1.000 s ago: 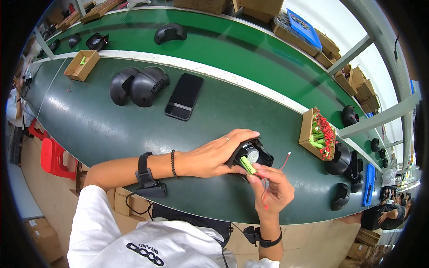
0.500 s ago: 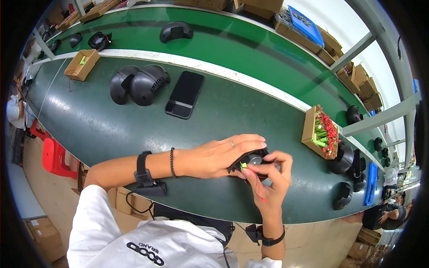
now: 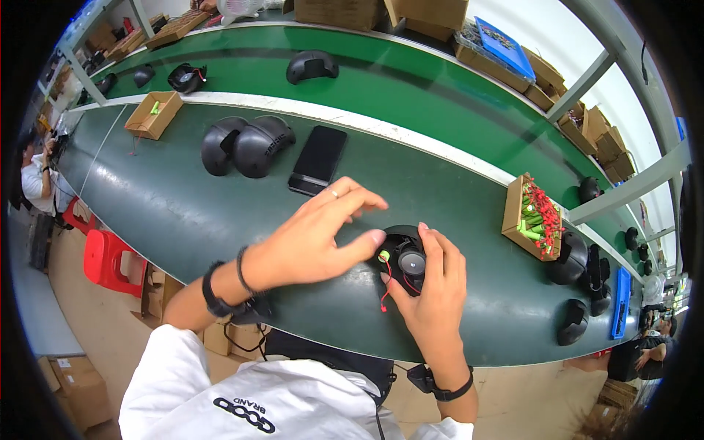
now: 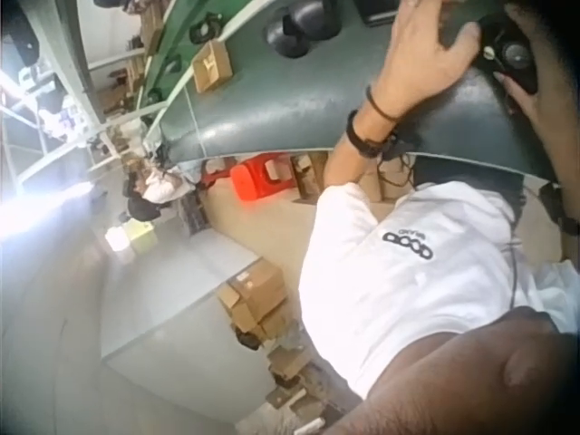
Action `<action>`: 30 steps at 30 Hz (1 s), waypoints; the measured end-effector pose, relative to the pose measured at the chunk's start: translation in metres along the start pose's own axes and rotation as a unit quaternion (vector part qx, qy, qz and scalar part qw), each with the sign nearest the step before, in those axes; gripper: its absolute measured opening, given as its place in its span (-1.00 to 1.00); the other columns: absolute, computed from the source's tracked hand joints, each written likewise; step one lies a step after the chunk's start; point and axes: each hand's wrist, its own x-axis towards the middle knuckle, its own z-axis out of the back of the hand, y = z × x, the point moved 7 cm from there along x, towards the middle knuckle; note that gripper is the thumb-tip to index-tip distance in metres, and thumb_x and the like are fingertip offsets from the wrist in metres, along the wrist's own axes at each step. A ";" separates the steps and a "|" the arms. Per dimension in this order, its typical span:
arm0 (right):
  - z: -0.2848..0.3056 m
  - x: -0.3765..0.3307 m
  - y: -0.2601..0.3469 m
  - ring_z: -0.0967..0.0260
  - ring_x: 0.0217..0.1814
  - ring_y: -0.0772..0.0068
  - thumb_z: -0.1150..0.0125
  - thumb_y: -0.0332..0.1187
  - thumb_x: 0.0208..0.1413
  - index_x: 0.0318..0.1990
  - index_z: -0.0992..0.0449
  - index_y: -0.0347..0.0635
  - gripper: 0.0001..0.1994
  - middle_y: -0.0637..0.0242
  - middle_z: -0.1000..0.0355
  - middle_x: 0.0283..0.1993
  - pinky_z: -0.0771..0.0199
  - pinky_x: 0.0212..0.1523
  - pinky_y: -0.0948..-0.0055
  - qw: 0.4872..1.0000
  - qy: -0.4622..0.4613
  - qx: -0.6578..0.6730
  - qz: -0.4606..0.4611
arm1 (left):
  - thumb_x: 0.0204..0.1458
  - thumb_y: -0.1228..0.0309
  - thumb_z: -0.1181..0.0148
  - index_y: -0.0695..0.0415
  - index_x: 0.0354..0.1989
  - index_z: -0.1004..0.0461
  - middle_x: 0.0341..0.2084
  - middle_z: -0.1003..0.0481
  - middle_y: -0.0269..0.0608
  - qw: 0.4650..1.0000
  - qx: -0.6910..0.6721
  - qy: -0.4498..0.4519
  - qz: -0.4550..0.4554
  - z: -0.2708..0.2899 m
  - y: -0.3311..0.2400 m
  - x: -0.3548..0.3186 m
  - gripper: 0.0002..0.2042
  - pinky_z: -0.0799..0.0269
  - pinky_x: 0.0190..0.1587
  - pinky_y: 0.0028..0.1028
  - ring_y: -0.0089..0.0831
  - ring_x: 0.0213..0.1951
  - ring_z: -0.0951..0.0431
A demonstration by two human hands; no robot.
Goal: Assembling portable fans by installing batteries and fan components into plastic housings on a factory production line.
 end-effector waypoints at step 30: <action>-0.004 -0.003 0.011 -0.40 0.29 -0.13 -0.59 -0.45 -0.09 0.52 -0.29 -0.31 -0.07 -0.15 -0.33 0.42 -0.34 0.27 0.03 0.994 -0.057 -0.091 -0.005 | 0.26 0.58 -0.31 0.30 -0.10 -0.56 -0.34 -0.60 -0.06 0.994 -0.034 -0.094 0.054 -0.072 0.000 -0.037 -0.89 -0.52 -0.38 -0.34 -0.30 -0.43 -0.68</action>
